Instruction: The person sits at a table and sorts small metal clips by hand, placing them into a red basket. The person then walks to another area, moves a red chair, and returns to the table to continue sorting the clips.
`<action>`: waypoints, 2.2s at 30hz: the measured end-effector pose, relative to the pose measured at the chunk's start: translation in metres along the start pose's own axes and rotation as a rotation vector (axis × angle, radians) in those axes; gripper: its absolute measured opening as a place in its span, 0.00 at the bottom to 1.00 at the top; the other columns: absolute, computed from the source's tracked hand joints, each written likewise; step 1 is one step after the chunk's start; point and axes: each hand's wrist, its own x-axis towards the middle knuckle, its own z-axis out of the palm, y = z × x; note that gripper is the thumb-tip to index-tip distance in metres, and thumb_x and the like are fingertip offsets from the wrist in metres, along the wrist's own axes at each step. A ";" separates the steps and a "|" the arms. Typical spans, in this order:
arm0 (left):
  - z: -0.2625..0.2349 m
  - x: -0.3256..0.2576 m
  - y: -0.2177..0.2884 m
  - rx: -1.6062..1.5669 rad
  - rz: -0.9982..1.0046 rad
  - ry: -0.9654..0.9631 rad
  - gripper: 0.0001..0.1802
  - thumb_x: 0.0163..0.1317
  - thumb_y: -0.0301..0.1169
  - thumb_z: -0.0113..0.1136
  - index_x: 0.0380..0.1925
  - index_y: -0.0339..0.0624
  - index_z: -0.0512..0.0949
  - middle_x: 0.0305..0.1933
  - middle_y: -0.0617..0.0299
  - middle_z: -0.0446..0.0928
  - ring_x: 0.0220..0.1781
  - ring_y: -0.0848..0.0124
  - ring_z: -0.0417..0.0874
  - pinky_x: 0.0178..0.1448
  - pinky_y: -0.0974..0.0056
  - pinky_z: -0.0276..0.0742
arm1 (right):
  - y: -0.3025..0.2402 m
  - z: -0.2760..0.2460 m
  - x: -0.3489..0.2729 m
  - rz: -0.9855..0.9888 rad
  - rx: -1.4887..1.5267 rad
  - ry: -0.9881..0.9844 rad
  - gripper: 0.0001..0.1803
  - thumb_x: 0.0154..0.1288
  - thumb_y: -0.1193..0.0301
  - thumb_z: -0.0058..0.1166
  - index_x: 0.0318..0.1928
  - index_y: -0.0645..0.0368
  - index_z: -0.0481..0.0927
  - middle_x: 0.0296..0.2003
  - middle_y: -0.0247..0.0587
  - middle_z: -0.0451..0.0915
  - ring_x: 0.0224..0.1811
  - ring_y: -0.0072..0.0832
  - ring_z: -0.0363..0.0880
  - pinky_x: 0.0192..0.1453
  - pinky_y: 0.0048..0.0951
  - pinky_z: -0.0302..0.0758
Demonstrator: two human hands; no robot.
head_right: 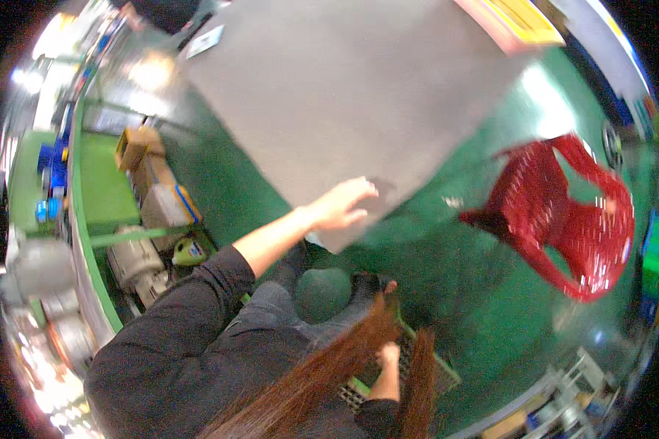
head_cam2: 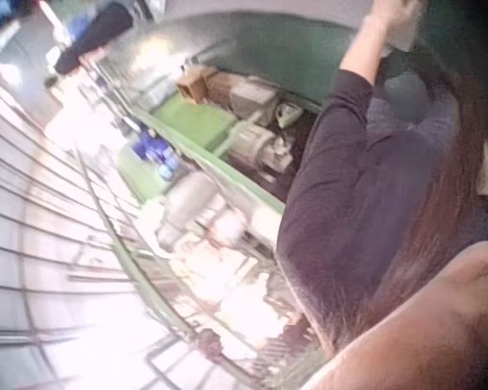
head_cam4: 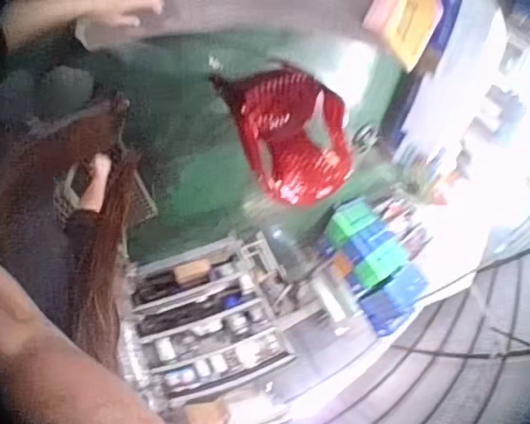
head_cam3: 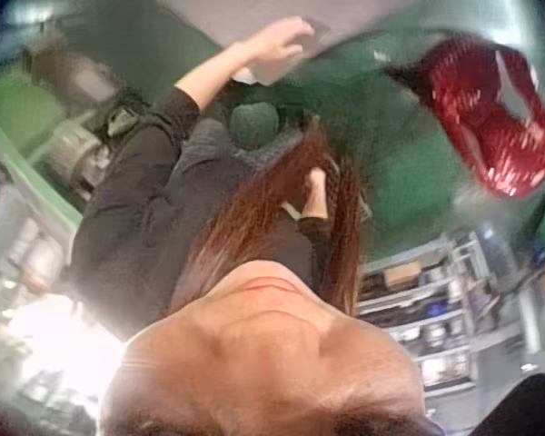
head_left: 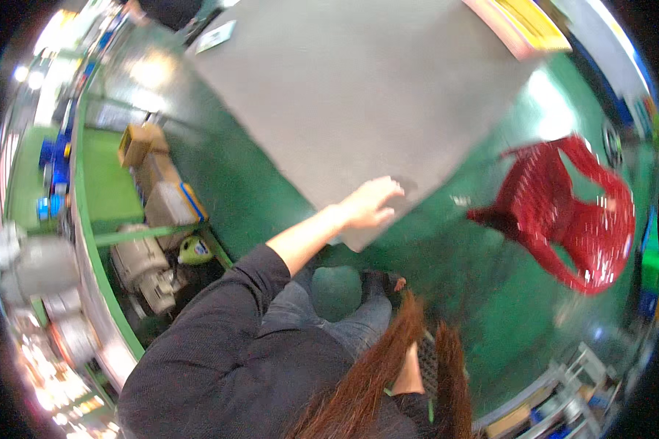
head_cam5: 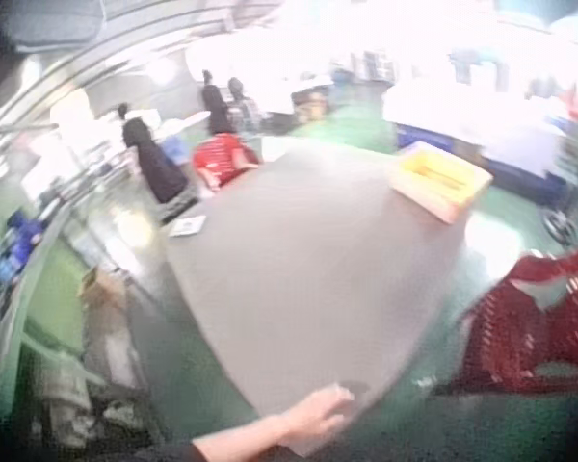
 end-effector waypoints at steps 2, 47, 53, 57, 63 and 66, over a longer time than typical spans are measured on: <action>-0.019 -0.078 -0.017 -0.166 -0.146 0.034 0.23 0.55 0.32 0.55 0.52 0.44 0.67 0.55 0.53 0.68 0.60 0.55 0.65 0.63 0.55 0.61 | -0.020 0.013 0.000 -0.119 0.350 0.002 0.14 0.63 0.69 0.47 0.47 0.62 0.72 0.24 0.39 0.77 0.17 0.28 0.72 0.21 0.33 0.71; -0.632 -0.688 -0.778 -0.262 -1.674 0.123 0.16 0.57 0.41 0.49 0.34 0.41 0.78 0.37 0.45 0.77 0.39 0.52 0.78 0.42 0.55 0.73 | -1.647 -0.006 0.242 -0.271 -0.850 0.820 0.23 0.57 0.64 0.45 0.54 0.51 0.69 0.62 0.42 0.57 0.69 0.41 0.41 0.58 0.76 0.33; -1.018 -0.595 -1.062 0.158 -1.368 0.357 0.17 0.59 0.40 0.49 0.32 0.35 0.76 0.31 0.48 0.78 0.38 0.59 0.79 0.45 0.58 0.72 | -1.639 -0.006 0.238 -0.295 -0.909 0.759 0.22 0.58 0.56 0.47 0.53 0.46 0.71 0.63 0.32 0.56 0.71 0.35 0.36 0.62 0.72 0.27; -1.190 -0.378 -1.191 0.132 -0.982 0.461 0.16 0.61 0.37 0.51 0.45 0.41 0.75 0.43 0.56 0.78 0.45 0.71 0.77 0.51 0.66 0.70 | -1.646 -0.013 0.246 -0.288 -0.844 0.758 0.19 0.53 0.58 0.52 0.47 0.46 0.75 0.58 0.30 0.61 0.69 0.35 0.43 0.62 0.72 0.26; -1.257 -0.193 -1.252 -0.238 -0.632 0.154 0.14 0.61 0.33 0.51 0.46 0.42 0.75 0.45 0.60 0.77 0.48 0.72 0.76 0.54 0.66 0.69 | -1.727 -0.039 0.257 0.262 -0.739 0.393 0.22 0.54 0.58 0.51 0.51 0.47 0.74 0.61 0.36 0.61 0.67 0.39 0.50 0.66 0.57 0.48; -1.248 -0.214 -1.314 -0.292 -0.861 -0.081 0.16 0.60 0.33 0.51 0.46 0.41 0.74 0.45 0.56 0.77 0.48 0.69 0.77 0.54 0.65 0.70 | -1.715 -0.076 0.345 0.121 -0.666 0.266 0.16 0.55 0.64 0.47 0.41 0.59 0.79 0.42 0.48 0.78 0.48 0.42 0.75 0.54 0.34 0.71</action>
